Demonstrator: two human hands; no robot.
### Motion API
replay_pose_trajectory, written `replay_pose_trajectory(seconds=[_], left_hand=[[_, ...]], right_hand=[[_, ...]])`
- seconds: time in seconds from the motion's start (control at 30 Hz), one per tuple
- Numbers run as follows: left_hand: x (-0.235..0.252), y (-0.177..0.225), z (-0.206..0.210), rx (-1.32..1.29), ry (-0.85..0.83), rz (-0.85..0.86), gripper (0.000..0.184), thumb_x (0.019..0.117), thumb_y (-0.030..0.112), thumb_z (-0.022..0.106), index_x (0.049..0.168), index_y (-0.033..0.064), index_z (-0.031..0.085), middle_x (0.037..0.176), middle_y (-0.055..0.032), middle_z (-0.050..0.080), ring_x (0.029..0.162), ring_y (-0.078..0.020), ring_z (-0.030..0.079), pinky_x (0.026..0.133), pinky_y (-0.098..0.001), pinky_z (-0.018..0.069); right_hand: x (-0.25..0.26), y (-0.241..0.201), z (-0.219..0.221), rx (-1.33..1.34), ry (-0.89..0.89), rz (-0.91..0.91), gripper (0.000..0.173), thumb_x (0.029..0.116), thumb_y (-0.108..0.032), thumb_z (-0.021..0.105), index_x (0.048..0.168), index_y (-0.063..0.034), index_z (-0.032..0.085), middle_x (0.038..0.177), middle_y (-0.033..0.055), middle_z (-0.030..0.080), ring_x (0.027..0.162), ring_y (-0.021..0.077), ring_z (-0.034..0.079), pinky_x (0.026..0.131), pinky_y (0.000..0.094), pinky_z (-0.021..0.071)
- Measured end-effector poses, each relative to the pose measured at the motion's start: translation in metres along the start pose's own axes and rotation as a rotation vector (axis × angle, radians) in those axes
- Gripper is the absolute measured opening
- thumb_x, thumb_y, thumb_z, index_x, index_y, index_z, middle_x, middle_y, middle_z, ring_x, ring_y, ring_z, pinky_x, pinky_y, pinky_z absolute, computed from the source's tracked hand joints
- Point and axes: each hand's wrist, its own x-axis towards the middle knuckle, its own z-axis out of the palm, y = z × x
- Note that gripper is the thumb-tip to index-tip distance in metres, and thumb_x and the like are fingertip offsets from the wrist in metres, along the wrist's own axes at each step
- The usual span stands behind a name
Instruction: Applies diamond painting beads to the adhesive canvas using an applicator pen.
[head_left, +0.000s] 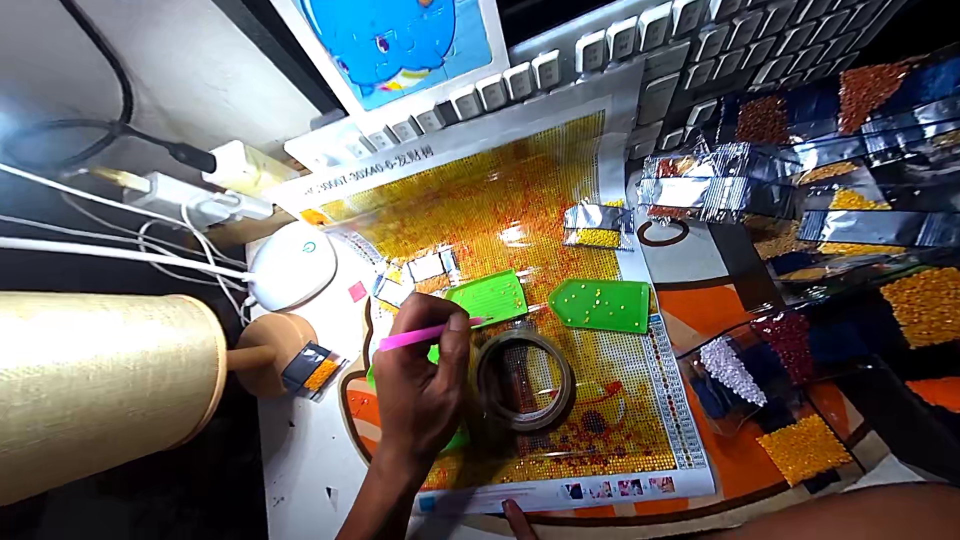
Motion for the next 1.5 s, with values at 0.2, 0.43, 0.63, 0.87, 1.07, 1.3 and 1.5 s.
replay_pose_trajectory(seconds=[0.2, 0.43, 0.63, 0.87, 1.07, 1.3, 1.5], left_hand=[[-0.071, 0.017, -0.023, -0.244, 0.051, -0.107, 0.012, 0.0992, 0.017, 0.059, 0.107, 0.0123, 0.066, 0.092, -0.0042, 0.07, 0.084, -0.0218, 0.069, 0.076, -0.0412, 0.06], [-0.164, 0.021, -0.002, -0.302, 0.149, -0.17, 0.017, 0.0957, 0.026, 0.064, 0.107, 0.0156, 0.071, 0.104, -0.0036, 0.068, 0.094, -0.021, 0.067, 0.082, -0.0372, 0.0583], [-0.193, 0.008, 0.024, -0.22, 0.202, -0.112, 0.018, 0.0946, 0.026, 0.063, 0.106, 0.0145, 0.07, 0.107, -0.0033, 0.067, 0.097, -0.0191, 0.066, 0.084, -0.0336, 0.0567], [-0.198, 0.006, 0.025, -0.124, 0.178, -0.076, 0.017, 0.0937, 0.029, 0.065, 0.103, 0.0162, 0.07, 0.104, -0.0015, 0.066, 0.094, -0.0165, 0.065, 0.081, -0.0302, 0.0565], [-0.196, 0.007, 0.027, -0.07, 0.144, -0.061, 0.018, 0.0907, 0.028, 0.067, 0.103, 0.0153, 0.069, 0.103, -0.0024, 0.066, 0.096, -0.0172, 0.064, 0.082, -0.0302, 0.055], [-0.194, 0.009, 0.029, 0.001, 0.129, -0.042, 0.018, 0.0911, 0.03, 0.065, 0.102, 0.0158, 0.069, 0.102, -0.0009, 0.065, 0.097, -0.0161, 0.063, 0.083, -0.0292, 0.0537], [-0.197, 0.01, 0.028, 0.049, 0.103, -0.021, 0.018, 0.0902, 0.031, 0.066, 0.103, 0.0175, 0.069, 0.103, 0.0002, 0.066, 0.1, -0.017, 0.063, 0.087, -0.0307, 0.0528]], right_hand=[[0.032, -0.08, -0.04, -0.099, -0.064, -0.115, 0.036, 0.0985, -0.037, 0.064, 0.119, -0.0095, 0.073, 0.113, 0.0014, 0.075, 0.112, 0.0006, 0.066, 0.102, 0.0201, 0.0495], [0.041, -0.11, -0.054, 0.125, -0.224, -0.126, 0.041, 0.1014, -0.033, 0.059, 0.123, 0.0006, 0.068, 0.119, 0.0097, 0.073, 0.115, 0.0077, 0.066, 0.104, 0.026, 0.0485], [0.053, -0.135, -0.074, 0.349, -0.421, 0.055, 0.033, 0.0982, -0.016, 0.062, 0.12, 0.0075, 0.067, 0.115, 0.0079, 0.073, 0.109, -0.0028, 0.063, 0.1, 0.0144, 0.0449], [0.049, -0.098, -0.055, 0.462, -0.383, 0.025, 0.037, 0.0892, -0.02, 0.074, 0.118, 0.0026, 0.068, 0.111, -0.001, 0.073, 0.107, -0.0086, 0.061, 0.098, 0.0102, 0.0451], [0.023, -0.033, -0.046, 0.456, -0.367, -0.035, 0.028, 0.0994, -0.016, 0.063, 0.123, -0.0014, 0.066, 0.118, 0.0026, 0.07, 0.114, -0.0018, 0.061, 0.102, 0.016, 0.0467], [0.029, -0.043, -0.067, 0.593, -0.325, -0.168, 0.025, 0.099, -0.013, 0.063, 0.121, -0.0015, 0.067, 0.115, 0.0, 0.071, 0.113, -0.005, 0.06, 0.101, 0.0133, 0.0466], [0.018, -0.025, -0.056, 0.494, -0.335, -0.158, 0.027, 0.1023, -0.02, 0.06, 0.125, -0.0069, 0.066, 0.12, -0.0009, 0.07, 0.117, -0.0021, 0.06, 0.104, 0.0176, 0.0462]])
